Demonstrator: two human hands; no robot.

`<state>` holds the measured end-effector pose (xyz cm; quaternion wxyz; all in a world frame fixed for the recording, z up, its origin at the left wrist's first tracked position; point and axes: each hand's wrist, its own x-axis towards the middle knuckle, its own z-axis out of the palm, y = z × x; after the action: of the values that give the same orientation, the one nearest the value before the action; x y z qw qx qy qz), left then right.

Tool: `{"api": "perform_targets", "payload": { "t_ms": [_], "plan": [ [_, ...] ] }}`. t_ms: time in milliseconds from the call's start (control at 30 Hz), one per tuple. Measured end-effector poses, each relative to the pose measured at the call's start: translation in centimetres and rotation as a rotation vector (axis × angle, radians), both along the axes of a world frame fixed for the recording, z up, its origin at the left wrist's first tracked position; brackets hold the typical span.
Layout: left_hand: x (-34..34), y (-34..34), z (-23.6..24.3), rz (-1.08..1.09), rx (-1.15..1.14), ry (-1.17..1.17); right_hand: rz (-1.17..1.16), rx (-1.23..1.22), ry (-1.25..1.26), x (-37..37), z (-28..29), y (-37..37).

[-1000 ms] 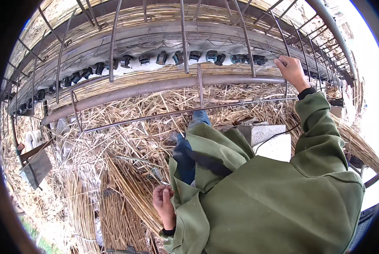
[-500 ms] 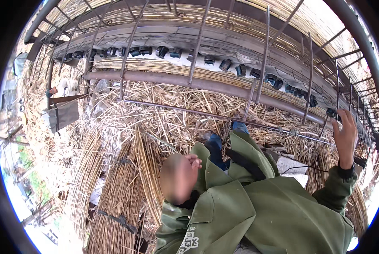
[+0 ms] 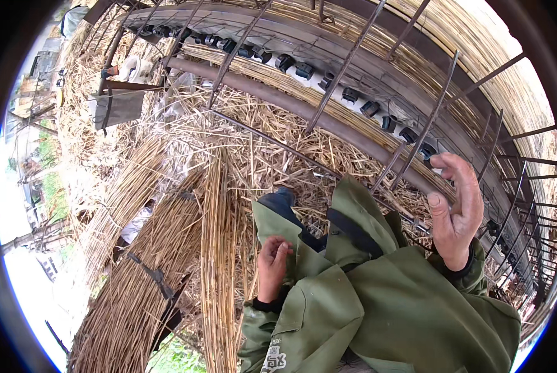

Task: The recorder is weaving long straw stalks into a mat using a large manual weaving machine.

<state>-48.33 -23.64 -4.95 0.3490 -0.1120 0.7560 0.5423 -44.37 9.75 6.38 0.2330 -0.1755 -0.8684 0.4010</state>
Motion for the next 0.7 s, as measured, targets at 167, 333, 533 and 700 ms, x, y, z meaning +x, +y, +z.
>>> {"api": "perform_targets", "payload": {
  "t_ms": [167,333,533,700],
  "plan": [
    [-5.1,-3.6,-1.4,0.003,0.016,-0.008,-0.289,-0.218,-0.022,-1.8,-1.6,-2.5],
    [-15.1,-9.1,-5.4,-0.120,0.153,0.033,-0.659,-0.514,-0.048,-5.2,-4.2,-4.2],
    [-27.0,-16.1,-7.0,-0.101,0.280,0.128,-0.988,-0.903,-0.116,-5.7,-4.7,0.1],
    [-29.2,-27.4,-4.4,-0.074,0.077,0.111,-1.229,-0.428,-0.288,-6.8,-7.1,0.4]
  ]
}}
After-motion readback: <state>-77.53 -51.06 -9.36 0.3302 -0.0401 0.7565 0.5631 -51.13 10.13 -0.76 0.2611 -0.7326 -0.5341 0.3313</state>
